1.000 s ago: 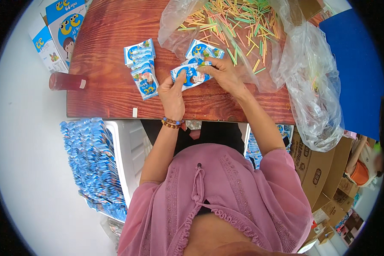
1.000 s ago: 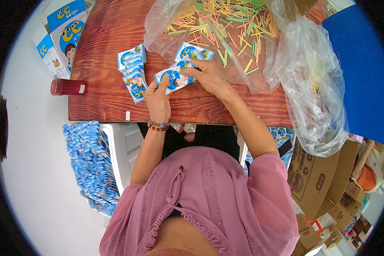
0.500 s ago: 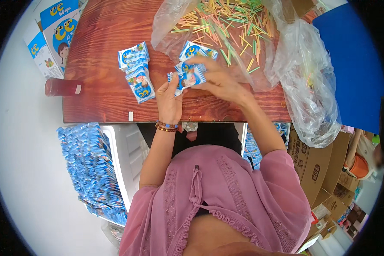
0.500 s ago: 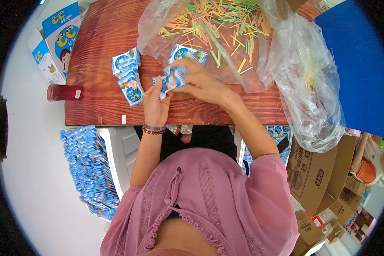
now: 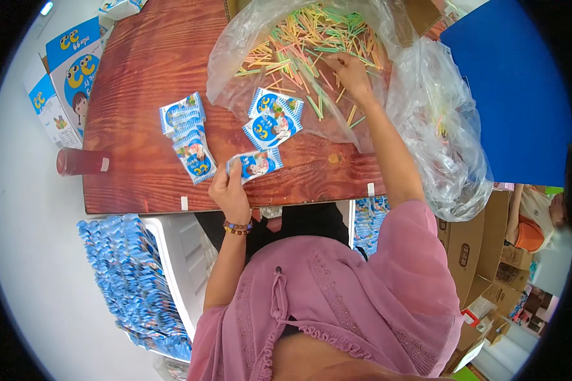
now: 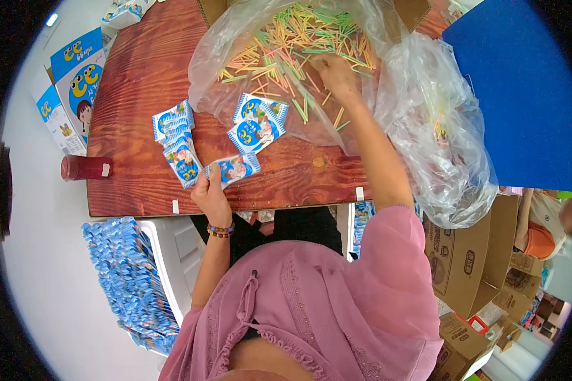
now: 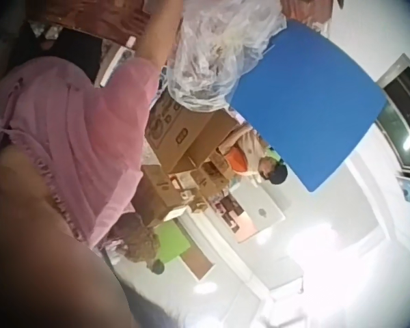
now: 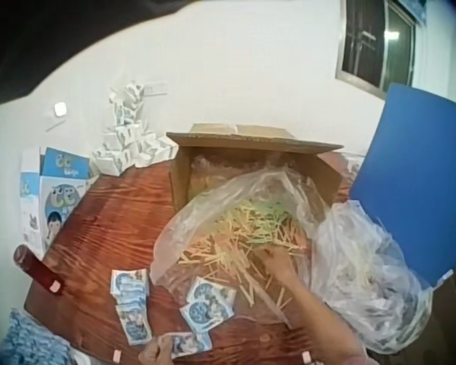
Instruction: Sorting and packaging small blue item packets on a wooden workbench.
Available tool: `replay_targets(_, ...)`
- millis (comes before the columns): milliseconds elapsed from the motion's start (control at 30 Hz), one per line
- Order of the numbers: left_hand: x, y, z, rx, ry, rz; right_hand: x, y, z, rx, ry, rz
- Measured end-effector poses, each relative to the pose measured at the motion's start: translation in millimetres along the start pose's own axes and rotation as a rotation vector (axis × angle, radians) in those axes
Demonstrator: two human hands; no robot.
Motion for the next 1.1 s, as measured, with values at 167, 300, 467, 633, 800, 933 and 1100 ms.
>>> replay_targets(167,8.0,-5.7,2.2,-0.067,-0.163,-0.134,-7.3,16.6,-39.7,0.102,0.3,0.555)
replay_targets(300,9.3,-5.9,4.6,-0.046,-0.172,-0.119,1.1,6.5,-70.7,-0.111,0.161,0.838)
replay_targets(467,-1.7,-3.3,3.5,-0.039,-0.1,-0.064,18.9,4.5,-98.4,-0.243,0.147,0.805)
replay_targets(633,-6.9,-0.2,2.0,0.001,-0.062,-0.044,18.2,-2.8,-107.6,-0.261,0.27,0.816)
replay_targets(800,-10.8,-1.1,0.7,0.0,-0.048,-0.003,26.2,-13.1,-111.4,-0.244,0.34,0.945)
replay_targets(933,-17.2,1.6,1.0,0.015,-0.033,0.034,17.8,-11.3,-99.7,-0.103,0.354,1.05)
replay_targets(1100,-13.7,0.7,1.6,0.019,-0.04,0.067,2.5,-8.1,-93.7,-0.078,0.382,1.14)
Point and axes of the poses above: each hand's wrist, its own z-axis away from the middle knuckle, its own y-axis out of the back of the hand, x = y × z, the point moved 8 cm from there along -z, towards the middle knuckle, and after that the axes turned 8 degrees about -x, right-handed, at the moved point
